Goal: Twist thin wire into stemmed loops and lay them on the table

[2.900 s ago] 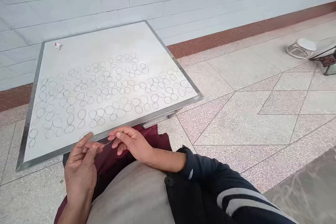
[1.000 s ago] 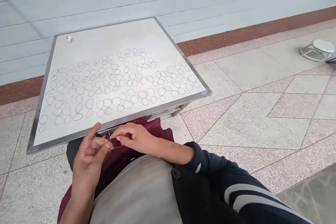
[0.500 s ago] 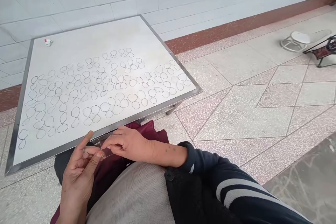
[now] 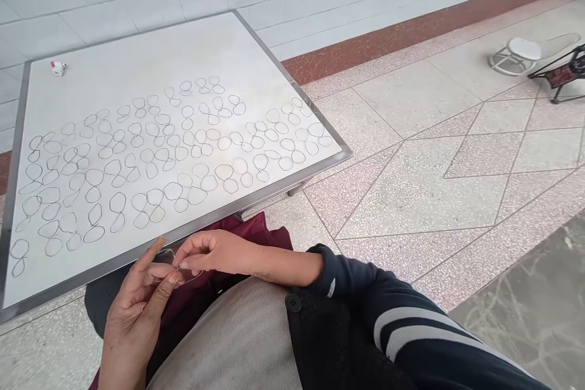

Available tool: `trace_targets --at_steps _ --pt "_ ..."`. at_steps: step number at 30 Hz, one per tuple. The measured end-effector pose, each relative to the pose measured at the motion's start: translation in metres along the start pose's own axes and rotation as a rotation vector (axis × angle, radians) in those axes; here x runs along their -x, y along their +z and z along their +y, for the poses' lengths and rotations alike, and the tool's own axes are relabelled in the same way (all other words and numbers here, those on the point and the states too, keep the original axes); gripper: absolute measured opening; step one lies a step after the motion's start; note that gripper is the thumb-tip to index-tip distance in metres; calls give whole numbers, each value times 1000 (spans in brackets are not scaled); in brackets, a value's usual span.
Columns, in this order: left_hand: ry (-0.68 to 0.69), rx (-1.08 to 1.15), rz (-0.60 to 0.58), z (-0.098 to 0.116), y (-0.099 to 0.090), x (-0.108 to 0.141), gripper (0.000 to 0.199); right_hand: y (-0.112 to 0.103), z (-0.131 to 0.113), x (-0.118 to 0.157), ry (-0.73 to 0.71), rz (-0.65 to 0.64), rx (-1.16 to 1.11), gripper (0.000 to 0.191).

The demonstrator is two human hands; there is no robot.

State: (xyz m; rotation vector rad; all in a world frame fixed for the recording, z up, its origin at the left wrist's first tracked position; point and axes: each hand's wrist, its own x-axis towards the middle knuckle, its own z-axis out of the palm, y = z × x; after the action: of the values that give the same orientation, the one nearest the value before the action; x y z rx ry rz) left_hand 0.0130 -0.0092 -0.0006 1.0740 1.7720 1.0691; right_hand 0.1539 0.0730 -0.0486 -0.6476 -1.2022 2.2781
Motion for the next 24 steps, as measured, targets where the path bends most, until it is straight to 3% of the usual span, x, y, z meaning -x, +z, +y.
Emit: trace_targets --at_steps 4,17,24 --pt "-82 24 -62 2 -3 -3 62 1 -2 0 8 20 -13 8" --pt "-96 45 -120 2 -17 1 61 11 -8 2 18 60 159 9" --pt "-108 61 -80 3 -18 5 60 17 -4 3 -60 92 348 10"
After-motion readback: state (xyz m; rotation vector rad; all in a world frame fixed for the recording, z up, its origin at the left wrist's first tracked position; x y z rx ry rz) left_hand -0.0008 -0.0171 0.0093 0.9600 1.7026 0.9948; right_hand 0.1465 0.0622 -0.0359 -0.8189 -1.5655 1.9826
